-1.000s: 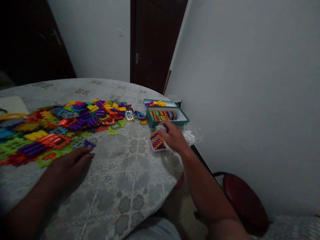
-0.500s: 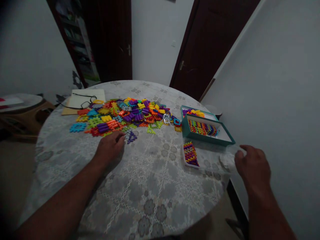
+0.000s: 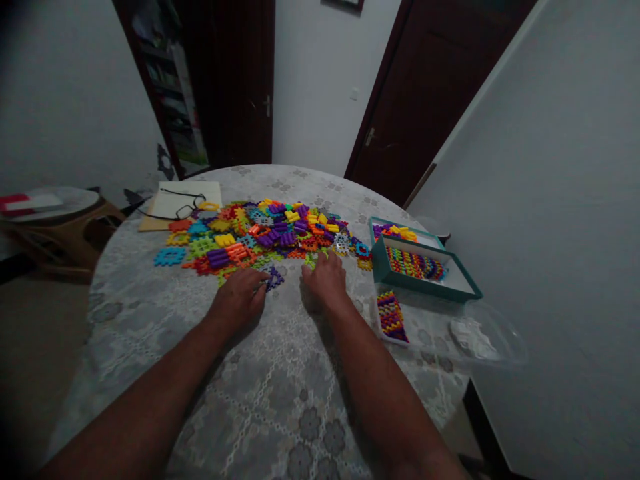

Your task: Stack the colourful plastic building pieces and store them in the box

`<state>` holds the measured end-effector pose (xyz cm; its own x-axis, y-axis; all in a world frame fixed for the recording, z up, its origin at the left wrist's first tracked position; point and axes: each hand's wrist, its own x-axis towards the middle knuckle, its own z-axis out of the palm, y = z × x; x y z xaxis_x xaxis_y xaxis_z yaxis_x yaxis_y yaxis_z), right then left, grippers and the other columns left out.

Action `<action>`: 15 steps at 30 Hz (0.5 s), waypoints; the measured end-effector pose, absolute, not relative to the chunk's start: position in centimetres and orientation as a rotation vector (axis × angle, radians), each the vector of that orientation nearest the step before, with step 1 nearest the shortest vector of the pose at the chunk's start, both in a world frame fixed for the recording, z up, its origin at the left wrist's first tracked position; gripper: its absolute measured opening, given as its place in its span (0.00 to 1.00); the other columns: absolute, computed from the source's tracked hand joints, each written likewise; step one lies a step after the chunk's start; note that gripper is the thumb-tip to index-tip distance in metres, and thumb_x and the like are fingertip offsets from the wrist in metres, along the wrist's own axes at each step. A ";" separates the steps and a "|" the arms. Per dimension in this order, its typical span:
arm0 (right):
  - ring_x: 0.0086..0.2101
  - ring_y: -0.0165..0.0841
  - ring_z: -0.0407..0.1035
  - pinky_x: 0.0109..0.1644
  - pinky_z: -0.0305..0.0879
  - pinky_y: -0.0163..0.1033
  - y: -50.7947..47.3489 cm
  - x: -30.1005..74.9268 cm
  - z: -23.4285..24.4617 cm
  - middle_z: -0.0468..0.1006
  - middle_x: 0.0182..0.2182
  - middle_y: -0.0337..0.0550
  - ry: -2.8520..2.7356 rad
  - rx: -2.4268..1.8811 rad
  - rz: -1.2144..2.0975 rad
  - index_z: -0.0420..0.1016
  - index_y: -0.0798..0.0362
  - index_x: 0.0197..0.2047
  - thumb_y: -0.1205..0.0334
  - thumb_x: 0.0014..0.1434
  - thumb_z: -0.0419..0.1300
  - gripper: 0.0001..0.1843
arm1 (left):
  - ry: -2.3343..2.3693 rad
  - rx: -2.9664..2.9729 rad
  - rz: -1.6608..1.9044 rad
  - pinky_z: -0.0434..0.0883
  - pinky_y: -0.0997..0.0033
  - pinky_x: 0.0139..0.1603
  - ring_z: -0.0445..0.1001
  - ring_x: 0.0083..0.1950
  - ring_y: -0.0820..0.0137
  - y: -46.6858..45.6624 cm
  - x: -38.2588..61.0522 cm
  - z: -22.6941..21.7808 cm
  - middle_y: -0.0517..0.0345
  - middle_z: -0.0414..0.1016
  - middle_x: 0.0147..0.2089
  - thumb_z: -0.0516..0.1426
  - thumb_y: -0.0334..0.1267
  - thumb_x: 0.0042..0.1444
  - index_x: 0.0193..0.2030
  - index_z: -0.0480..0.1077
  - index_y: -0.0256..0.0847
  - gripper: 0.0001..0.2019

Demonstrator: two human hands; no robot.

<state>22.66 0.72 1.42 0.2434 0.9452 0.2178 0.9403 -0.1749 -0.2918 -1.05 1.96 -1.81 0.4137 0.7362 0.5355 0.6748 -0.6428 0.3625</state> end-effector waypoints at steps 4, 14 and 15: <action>0.71 0.58 0.60 0.72 0.61 0.61 3.6 23.5 0.6 0.66 0.73 0.68 -1.672 -2.321 -0.007 0.72 0.61 0.71 0.43 0.73 0.58 0.34 | 1.292 2.560 1.002 0.77 0.53 0.62 0.80 0.54 0.54 2.1 -1.0 -1.9 0.45 0.84 0.50 0.57 0.30 0.67 0.50 0.80 0.41 0.11; 0.66 0.56 0.66 0.67 0.66 0.58 2.2 24.5 -0.7 0.70 0.69 0.66 -1.746 -2.305 -0.105 0.71 0.58 0.68 0.47 0.72 0.58 0.30 | 1.314 2.542 0.957 0.76 0.53 0.61 0.79 0.54 0.54 1.7 -0.8 -1.5 0.45 0.84 0.50 0.57 0.30 0.68 0.49 0.80 0.41 0.10; 0.67 0.55 0.64 0.68 0.65 0.57 2.1 24.7 -0.8 0.68 0.71 0.65 -1.770 -2.260 -0.130 0.70 0.57 0.69 0.48 0.72 0.58 0.30 | 1.310 2.539 0.956 0.76 0.53 0.61 0.79 0.54 0.54 1.7 -0.8 -1.4 0.46 0.84 0.50 0.58 0.30 0.68 0.49 0.79 0.41 0.10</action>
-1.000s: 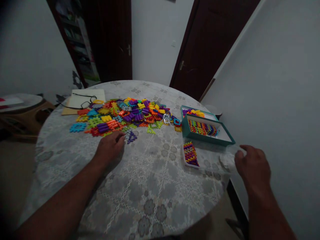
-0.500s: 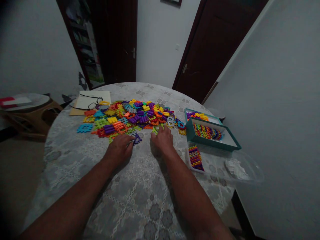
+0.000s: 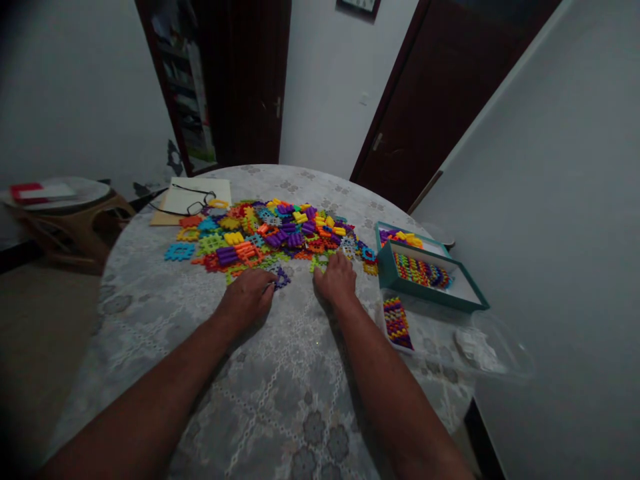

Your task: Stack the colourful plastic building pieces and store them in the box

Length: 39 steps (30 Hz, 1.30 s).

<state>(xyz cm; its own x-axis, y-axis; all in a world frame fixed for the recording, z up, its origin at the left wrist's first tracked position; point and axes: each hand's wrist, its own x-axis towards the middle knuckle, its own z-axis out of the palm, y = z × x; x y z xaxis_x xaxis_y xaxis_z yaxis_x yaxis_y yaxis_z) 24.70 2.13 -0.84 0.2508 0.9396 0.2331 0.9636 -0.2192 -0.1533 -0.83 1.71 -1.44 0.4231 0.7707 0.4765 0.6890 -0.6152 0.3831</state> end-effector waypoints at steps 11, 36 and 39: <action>0.69 0.49 0.62 0.74 0.58 0.53 2.7 26.2 -1.4 0.73 0.68 0.55 -2.026 -2.065 -0.100 0.75 0.48 0.68 0.45 0.74 0.60 0.26 | 1.308 2.548 0.858 0.75 0.55 0.62 0.79 0.54 0.56 1.8 -0.8 -1.4 0.46 0.84 0.49 0.58 0.31 0.68 0.50 0.80 0.41 0.10; 0.58 0.47 0.70 0.66 0.65 0.47 -3.3 24.6 -0.5 0.77 0.57 0.58 -1.924 -2.074 -0.073 0.78 0.56 0.63 0.65 0.69 0.58 0.21 | 1.111 2.643 0.736 0.74 0.50 0.63 0.75 0.58 0.53 0.2 -0.4 -0.1 0.45 0.81 0.55 0.62 0.32 0.65 0.56 0.80 0.43 0.14; 0.57 0.48 0.71 0.65 0.66 0.48 -3.2 24.8 -0.6 0.77 0.56 0.59 -1.900 -2.155 -0.064 0.79 0.55 0.63 0.61 0.71 0.59 0.20 | 1.086 2.735 0.642 0.73 0.48 0.63 0.74 0.57 0.52 -0.3 0.1 0.3 0.46 0.81 0.57 0.61 0.32 0.66 0.57 0.80 0.45 0.14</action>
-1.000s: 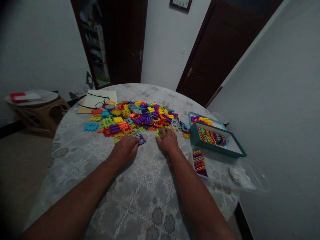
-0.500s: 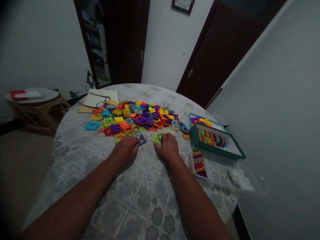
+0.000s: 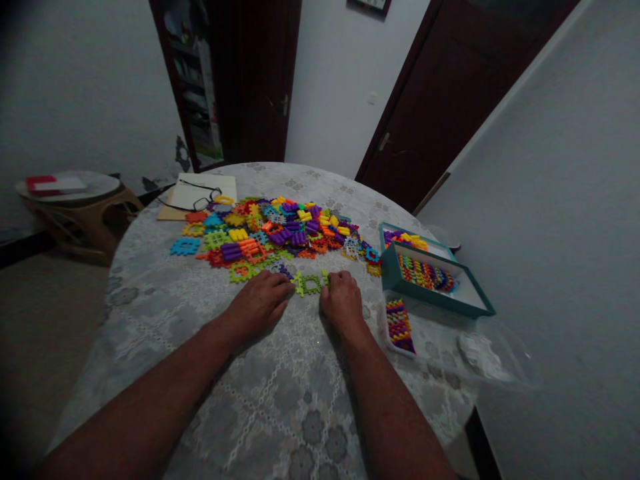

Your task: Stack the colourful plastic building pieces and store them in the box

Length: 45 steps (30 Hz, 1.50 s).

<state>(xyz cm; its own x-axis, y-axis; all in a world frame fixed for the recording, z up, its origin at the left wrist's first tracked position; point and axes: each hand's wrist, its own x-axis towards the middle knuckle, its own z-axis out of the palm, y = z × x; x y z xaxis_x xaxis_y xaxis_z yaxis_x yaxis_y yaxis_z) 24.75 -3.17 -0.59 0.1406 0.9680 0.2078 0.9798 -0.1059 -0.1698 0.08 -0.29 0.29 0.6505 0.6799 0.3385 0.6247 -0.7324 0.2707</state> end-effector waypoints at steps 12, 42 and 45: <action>0.53 0.46 0.74 0.59 0.73 0.46 -2.9 25.5 -1.2 0.71 0.57 0.58 -1.689 -2.104 -0.016 0.73 0.57 0.66 0.65 0.64 0.61 0.27 | 1.209 2.789 0.630 0.69 0.44 0.64 0.69 0.65 0.47 -0.9 0.9 -0.3 0.45 0.77 0.67 0.60 0.36 0.70 0.63 0.77 0.46 0.16; 0.46 0.42 0.76 0.55 0.71 0.44 -3.4 23.5 -0.4 0.82 0.44 0.51 -1.781 -1.661 0.172 0.79 0.52 0.47 0.66 0.64 0.56 0.12 | 1.250 2.732 0.596 0.70 0.43 0.62 0.70 0.61 0.48 -1.1 0.6 0.6 0.43 0.77 0.60 0.64 0.38 0.67 0.54 0.80 0.44 0.11; 0.43 0.40 0.75 0.51 0.70 0.41 -3.8 22.5 0.1 0.82 0.41 0.48 -1.850 -1.633 0.233 0.79 0.52 0.46 0.67 0.62 0.58 0.11 | 1.262 2.706 0.601 0.69 0.42 0.63 0.70 0.62 0.47 -1.1 0.7 0.5 0.42 0.77 0.60 0.64 0.38 0.67 0.54 0.81 0.42 0.11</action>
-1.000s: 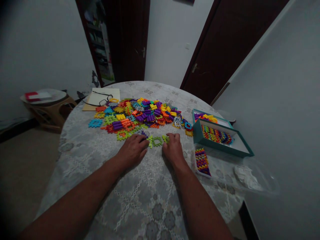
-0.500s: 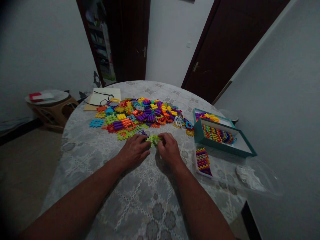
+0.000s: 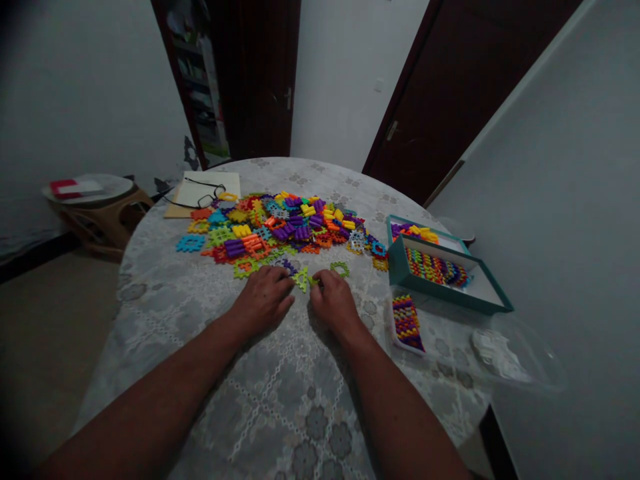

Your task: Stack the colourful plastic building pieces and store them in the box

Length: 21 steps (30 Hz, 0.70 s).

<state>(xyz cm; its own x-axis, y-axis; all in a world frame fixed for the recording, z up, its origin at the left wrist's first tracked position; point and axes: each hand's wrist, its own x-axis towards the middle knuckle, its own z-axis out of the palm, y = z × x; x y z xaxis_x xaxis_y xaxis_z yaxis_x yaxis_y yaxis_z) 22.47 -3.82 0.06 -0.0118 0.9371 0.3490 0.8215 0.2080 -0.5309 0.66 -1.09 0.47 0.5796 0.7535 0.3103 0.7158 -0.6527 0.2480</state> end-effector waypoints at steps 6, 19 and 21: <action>0.32 0.33 0.70 0.38 0.62 0.37 -5.0 21.0 0.9 0.76 0.29 0.37 -1.828 -1.580 0.496 0.79 0.52 0.39 0.67 0.57 0.61 0.07 | 1.276 2.632 0.597 0.68 0.44 0.66 0.70 0.64 0.48 -0.9 0.5 0.3 0.41 0.76 0.64 0.64 0.41 0.68 0.56 0.80 0.39 0.13; 0.40 0.36 0.76 0.47 0.69 0.40 -4.7 23.0 0.1 0.84 0.40 0.42 -1.789 -1.442 0.854 0.85 0.50 0.49 0.60 0.63 0.61 0.14 | 1.284 2.520 0.524 0.69 0.53 0.60 0.72 0.57 0.53 -0.2 0.0 -0.2 0.46 0.79 0.54 0.60 0.32 0.67 0.50 0.76 0.41 0.07; 0.43 0.37 0.76 0.51 0.70 0.42 -4.7 22.8 -0.2 0.84 0.43 0.43 -1.800 -1.434 0.816 0.84 0.50 0.51 0.62 0.64 0.61 0.15 | 1.268 2.483 0.503 0.70 0.54 0.60 0.74 0.57 0.54 -0.2 0.0 -0.3 0.47 0.80 0.53 0.60 0.31 0.65 0.50 0.76 0.41 0.09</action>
<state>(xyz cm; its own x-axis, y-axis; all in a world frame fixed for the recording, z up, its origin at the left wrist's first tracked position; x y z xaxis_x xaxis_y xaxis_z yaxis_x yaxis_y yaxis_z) 22.81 -4.67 -0.19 -0.1562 0.9793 0.1283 0.5494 0.1941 -0.8127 -0.01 -0.15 -0.30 0.5473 0.8199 0.1678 0.7119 -0.5616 0.4216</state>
